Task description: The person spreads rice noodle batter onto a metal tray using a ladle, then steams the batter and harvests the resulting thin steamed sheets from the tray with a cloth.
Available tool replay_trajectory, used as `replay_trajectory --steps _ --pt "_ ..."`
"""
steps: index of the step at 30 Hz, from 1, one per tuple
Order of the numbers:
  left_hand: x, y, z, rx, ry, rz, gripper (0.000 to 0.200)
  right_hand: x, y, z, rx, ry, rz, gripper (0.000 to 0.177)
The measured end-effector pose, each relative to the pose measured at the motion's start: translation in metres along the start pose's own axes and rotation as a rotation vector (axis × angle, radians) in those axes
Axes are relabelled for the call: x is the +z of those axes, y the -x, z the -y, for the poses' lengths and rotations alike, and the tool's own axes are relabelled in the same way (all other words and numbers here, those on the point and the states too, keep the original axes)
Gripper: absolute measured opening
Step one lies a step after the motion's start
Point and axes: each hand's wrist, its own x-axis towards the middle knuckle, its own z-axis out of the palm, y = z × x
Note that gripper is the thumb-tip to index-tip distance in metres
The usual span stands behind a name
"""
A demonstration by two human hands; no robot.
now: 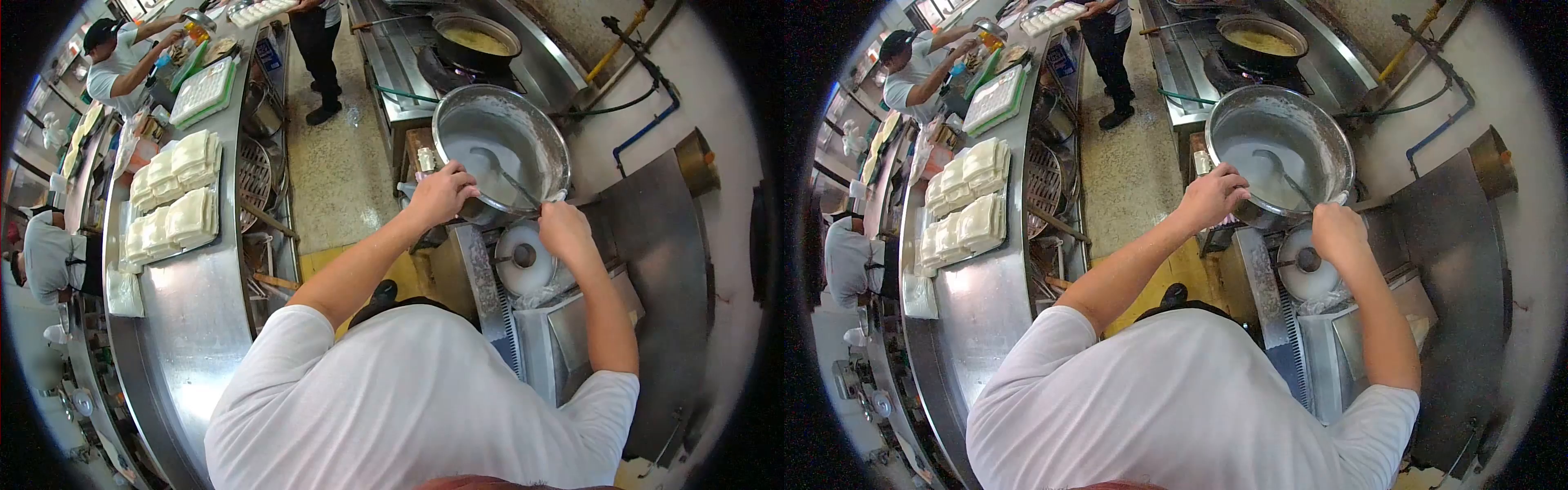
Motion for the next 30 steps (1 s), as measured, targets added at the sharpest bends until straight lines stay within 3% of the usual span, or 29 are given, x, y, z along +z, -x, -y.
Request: replay_trajectory --steps 30 --pt "0.0 0.0 0.0 0.002 -0.024 0.014 0.028 -0.035 0.016 0.005 -0.078 -0.113 0.017 0.022"
